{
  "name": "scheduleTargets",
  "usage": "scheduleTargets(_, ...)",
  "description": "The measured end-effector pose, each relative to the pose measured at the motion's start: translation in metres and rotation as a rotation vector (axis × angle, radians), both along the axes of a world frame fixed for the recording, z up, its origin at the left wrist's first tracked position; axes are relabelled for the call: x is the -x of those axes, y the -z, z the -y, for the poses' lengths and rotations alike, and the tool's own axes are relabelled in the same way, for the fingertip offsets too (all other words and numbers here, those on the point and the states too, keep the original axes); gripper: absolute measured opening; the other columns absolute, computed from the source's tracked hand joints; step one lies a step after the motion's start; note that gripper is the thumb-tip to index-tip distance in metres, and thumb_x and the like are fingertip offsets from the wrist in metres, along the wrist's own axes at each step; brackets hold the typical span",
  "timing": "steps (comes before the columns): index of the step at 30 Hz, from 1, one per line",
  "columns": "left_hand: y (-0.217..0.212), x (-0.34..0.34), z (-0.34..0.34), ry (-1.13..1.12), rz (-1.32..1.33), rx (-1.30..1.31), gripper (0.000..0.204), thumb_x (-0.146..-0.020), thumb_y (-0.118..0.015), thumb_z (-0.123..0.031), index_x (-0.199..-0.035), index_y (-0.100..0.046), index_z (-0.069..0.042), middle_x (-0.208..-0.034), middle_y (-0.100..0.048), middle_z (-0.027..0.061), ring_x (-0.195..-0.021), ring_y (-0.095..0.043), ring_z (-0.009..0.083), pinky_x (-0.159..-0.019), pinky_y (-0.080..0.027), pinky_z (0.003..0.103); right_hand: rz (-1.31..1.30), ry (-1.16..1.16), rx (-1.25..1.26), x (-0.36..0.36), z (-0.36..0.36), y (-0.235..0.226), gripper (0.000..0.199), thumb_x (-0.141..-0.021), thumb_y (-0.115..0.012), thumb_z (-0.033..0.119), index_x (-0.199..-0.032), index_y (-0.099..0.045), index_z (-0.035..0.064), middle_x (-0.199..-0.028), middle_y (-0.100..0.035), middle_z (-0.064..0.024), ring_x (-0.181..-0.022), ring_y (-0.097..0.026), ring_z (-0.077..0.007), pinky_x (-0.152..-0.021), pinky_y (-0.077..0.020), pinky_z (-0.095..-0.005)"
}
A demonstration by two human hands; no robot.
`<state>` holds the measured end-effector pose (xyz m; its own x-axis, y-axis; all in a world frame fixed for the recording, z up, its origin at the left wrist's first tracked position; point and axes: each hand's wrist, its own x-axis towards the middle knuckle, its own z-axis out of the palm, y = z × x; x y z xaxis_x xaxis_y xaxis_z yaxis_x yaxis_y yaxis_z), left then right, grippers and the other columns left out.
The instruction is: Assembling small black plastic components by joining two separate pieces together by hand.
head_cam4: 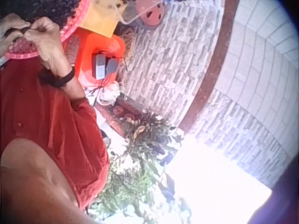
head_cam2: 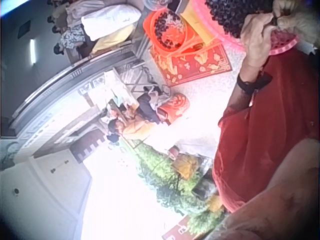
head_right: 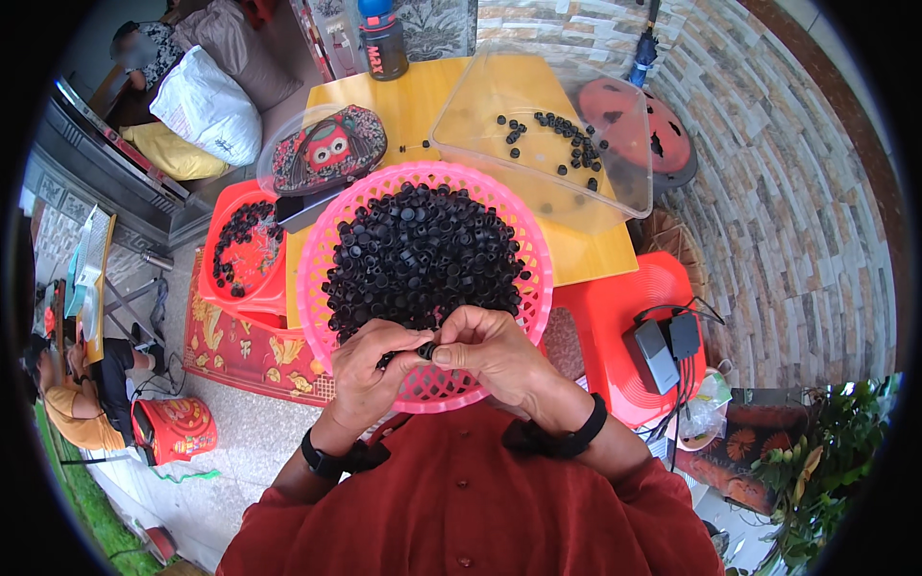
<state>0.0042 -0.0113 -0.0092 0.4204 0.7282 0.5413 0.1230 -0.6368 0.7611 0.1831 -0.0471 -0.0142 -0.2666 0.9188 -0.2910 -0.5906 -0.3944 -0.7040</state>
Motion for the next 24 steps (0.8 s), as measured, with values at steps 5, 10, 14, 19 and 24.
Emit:
scheduleTargets(5, 0.002, -0.001, 0.000, 0.014, 0.042, 0.005, 0.026, -0.068, -0.070, 0.005, -0.092, -0.062, -0.003, -0.084, -0.066, 0.0084, -0.073, -0.064, 0.0225, -0.061, -0.052, 0.031, -0.116, -0.043, 0.017, -0.002, 0.000, 0.003, 0.014, -0.076, -0.070, 0.000, -0.084, -0.058, 0.0038, -0.081, -0.063, -0.0054, -0.075, -0.061, -0.0122, -0.070, -0.0500, -0.0239)
scheduleTargets(10, 0.003, -0.003, 0.001, 0.014, 0.078, -0.021, 0.026, -0.068, -0.072, 0.003, -0.091, -0.062, -0.002, -0.081, -0.066, 0.0085, -0.071, -0.064, 0.0223, -0.060, -0.052, 0.031, -0.222, -0.034, -0.057, 0.000, 0.002, 0.014, 0.014, -0.078, -0.067, -0.003, -0.086, -0.056, 0.0023, -0.087, -0.064, -0.0091, -0.078, -0.064, -0.0163, -0.069, -0.0535, -0.0260)
scheduleTargets(14, 0.000, -0.003, 0.001, 0.013, 0.085, -0.025, 0.026, -0.068, -0.072, 0.002, -0.091, -0.062, -0.002, -0.081, -0.066, 0.0088, -0.070, -0.064, 0.0225, -0.059, -0.052, 0.031, -0.190, -0.026, -0.042, 0.002, 0.002, 0.008, 0.014, -0.076, -0.070, 0.001, -0.083, -0.058, 0.0040, -0.080, -0.063, -0.0047, -0.074, -0.060, -0.0118, -0.069, -0.0489, -0.0233)
scheduleTargets(19, 0.001, -0.004, 0.003, 0.008, -0.018, -0.113, 0.029, -0.067, -0.073, 0.000, -0.094, -0.062, -0.002, -0.079, -0.065, 0.0087, -0.072, -0.062, 0.0240, -0.064, -0.051, 0.033, -0.143, -0.045, -0.011, -0.002, 0.002, 0.007, 0.013, -0.079, -0.069, 0.003, -0.085, -0.057, 0.0044, -0.081, -0.062, -0.0034, -0.074, -0.059, -0.0108, -0.068, -0.0469, -0.0220)
scheduleTargets(24, -0.018, -0.006, 0.000, 0.022, -0.087, 0.014, 0.042, -0.067, -0.073, -0.002, -0.106, -0.057, -0.002, -0.094, -0.062, 0.0119, -0.080, -0.059, 0.0255, -0.070, -0.050, 0.034, 0.085, -0.015, -0.104, -0.012, -0.006, -0.015, 0.014, -0.080, -0.067, 0.002, -0.088, -0.056, 0.0040, -0.081, -0.060, -0.0029, -0.071, -0.059, -0.0111, -0.063, -0.0482, -0.0235)
